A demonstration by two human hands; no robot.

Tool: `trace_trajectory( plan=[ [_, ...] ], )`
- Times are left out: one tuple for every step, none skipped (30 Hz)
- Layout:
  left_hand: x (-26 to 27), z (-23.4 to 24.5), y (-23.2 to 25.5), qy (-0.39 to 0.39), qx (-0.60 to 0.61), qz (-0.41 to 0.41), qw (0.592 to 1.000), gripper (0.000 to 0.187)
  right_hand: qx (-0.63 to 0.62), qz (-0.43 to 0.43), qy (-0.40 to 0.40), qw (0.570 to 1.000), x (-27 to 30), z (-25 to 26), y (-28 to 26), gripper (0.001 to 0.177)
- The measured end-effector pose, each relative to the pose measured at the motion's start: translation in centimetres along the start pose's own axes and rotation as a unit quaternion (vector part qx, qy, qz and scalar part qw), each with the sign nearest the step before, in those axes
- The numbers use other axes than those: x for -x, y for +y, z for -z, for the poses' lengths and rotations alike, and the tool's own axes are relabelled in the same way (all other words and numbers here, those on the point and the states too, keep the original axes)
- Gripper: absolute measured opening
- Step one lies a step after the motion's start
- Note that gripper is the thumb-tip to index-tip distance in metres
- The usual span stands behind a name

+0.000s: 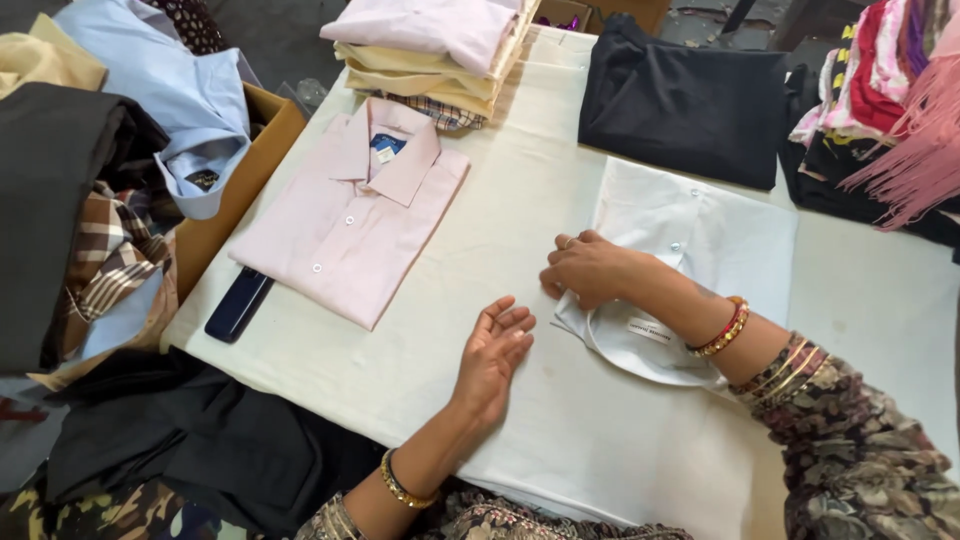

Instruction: The recorder folds several dress shirts on a table at a textile or fulfillment center.

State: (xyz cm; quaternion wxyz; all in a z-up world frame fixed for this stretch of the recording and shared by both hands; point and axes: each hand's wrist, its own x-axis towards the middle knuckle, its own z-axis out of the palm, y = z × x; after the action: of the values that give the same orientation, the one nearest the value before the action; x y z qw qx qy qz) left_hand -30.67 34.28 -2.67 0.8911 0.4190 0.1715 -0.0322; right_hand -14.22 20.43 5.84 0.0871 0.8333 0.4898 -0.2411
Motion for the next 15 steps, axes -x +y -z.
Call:
trace_trajectory(
  plan=[
    [0.2, -0.3, -0.3, 0.005, 0.013, 0.005, 1.0, 0.055, 0.028, 0.005, 0.001, 1.0, 0.0, -0.2, 0.3, 0.036],
    [0.4, -0.6, -0.7, 0.01, 0.026, 0.011, 1.0, 0.057, 0.056, 0.01, 0.002, 0.998, -0.1, -0.4, 0.6, 0.031],
    [0.2, -0.5, -0.9, 0.009, 0.026, 0.012, 1.0, 0.057, 0.055, 0.009, 0.002, 0.998, 0.0, -0.6, 0.7, 0.031],
    [0.1, -0.5, -1.1, 0.003, 0.04, 0.022, 0.999, 0.059, 0.063, 0.019, 0.007, 0.998, 0.0, -0.8, 0.8, 0.025],
    [-0.1, -0.6, -1.4, -0.005, 0.056, 0.032, 0.998, 0.06, 0.072, 0.029, 0.012, 0.997, 0.1, -1.0, 1.1, 0.021],
    [-0.5, -0.7, -1.5, -0.007, 0.056, 0.033, 0.998, 0.06, 0.072, 0.027, 0.011, 0.997, 0.4, -0.7, 1.0, 0.021],
    [-0.8, -0.8, -1.5, -0.016, 0.06, 0.042, 0.997, 0.061, 0.059, 0.011, -0.011, 0.998, 0.7, -0.4, 0.9, 0.023],
    [-1.1, -0.9, -1.6, -0.024, 0.063, 0.052, 0.996, 0.063, 0.045, -0.005, -0.034, 0.998, 1.0, -0.2, 0.8, 0.028],
    [-1.5, -1.2, -1.7, -0.026, 0.063, 0.053, 0.996, 0.063, 0.045, -0.006, -0.034, 0.998, 0.7, -0.6, 1.1, 0.028],
    [-1.9, -1.5, -1.7, -0.037, 0.035, 0.063, 0.997, 0.065, 0.068, -0.002, -0.025, 0.997, 0.5, -1.0, 1.3, 0.034],
    [-2.3, -1.9, -1.7, -0.048, 0.007, 0.072, 0.996, 0.067, 0.092, 0.004, -0.017, 0.996, 0.2, -1.4, 1.6, 0.04],
    [-3.0, -1.9, -1.9, -0.05, 0.007, 0.073, 0.996, 0.067, 0.092, 0.002, -0.016, 0.996, 0.7, -0.9, 1.5, 0.04],
    [-3.8, -2.0, -2.1, -0.061, 0.015, 0.076, 0.995, 0.058, 0.132, 0.005, -0.01, 0.991, 1.2, -0.3, 1.3, 0.033],
    [-4.6, -2.1, -2.3, -0.073, 0.024, 0.079, 0.994, 0.053, 0.172, 0.007, -0.003, 0.985, 1.7, 0.2, 1.2, 0.027],
    [-5.7, -2.2, -2.7, -0.076, 0.024, 0.08, 0.994, 0.053, 0.172, 0.004, -0.003, 0.985, 2.8, 1.2, 1.5, 0.027]
  ],
)
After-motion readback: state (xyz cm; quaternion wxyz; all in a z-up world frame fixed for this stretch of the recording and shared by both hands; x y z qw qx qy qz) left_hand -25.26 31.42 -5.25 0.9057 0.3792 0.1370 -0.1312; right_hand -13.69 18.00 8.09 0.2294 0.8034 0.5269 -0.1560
